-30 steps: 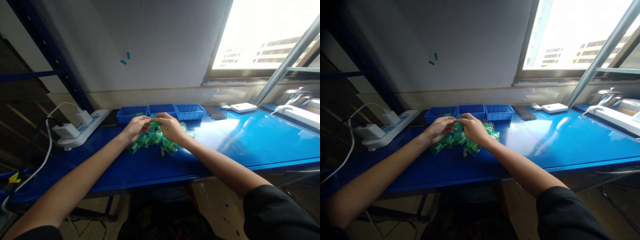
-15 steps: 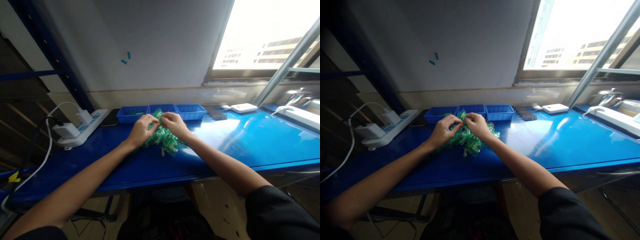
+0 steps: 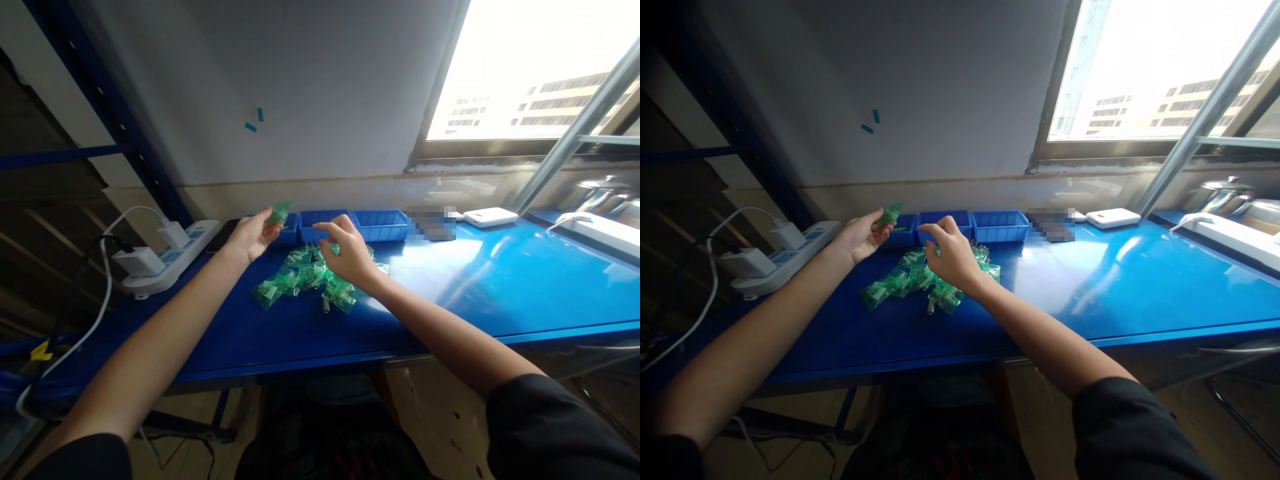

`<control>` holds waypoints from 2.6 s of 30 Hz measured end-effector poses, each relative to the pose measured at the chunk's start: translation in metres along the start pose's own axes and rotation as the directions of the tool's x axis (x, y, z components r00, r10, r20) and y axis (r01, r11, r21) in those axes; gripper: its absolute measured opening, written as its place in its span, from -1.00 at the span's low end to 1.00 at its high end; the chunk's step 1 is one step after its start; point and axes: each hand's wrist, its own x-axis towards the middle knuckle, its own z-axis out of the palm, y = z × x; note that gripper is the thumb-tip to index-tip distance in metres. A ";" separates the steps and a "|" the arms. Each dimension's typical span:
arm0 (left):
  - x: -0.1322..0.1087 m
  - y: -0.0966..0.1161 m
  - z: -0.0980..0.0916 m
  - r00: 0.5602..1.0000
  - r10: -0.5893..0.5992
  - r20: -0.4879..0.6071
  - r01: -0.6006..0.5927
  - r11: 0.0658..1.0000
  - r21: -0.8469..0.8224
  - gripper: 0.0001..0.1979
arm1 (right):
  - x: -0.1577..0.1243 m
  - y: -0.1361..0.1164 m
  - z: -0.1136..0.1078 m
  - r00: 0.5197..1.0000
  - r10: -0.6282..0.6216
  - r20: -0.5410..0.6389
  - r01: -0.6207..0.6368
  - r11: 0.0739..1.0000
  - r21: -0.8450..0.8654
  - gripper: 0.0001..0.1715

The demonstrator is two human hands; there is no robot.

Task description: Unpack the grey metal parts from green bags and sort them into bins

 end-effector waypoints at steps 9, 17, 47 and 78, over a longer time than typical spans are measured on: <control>0.019 -0.026 -0.030 0.783 0.544 0.301 -0.432 0.128 0.893 -0.67 | 0.004 -0.005 -0.011 0.996 0.017 -0.090 -0.017 1.000 -0.003 -0.63; 0.047 0.000 -0.035 0.750 0.576 0.326 -0.481 0.135 0.866 -0.71 | 0.005 0.003 -0.010 0.999 0.007 -0.035 -0.007 1.000 0.012 -0.62; -0.008 -0.050 -0.005 0.655 0.186 0.732 -0.754 0.106 0.648 -0.51 | 0.013 0.038 -0.025 0.957 0.187 0.223 -0.144 0.970 -0.195 -0.54; -0.019 -0.037 -0.004 0.664 -0.067 0.744 -0.725 0.183 0.664 -0.42 | 0.022 0.063 -0.077 0.589 0.508 0.628 -0.225 0.850 -0.476 -0.41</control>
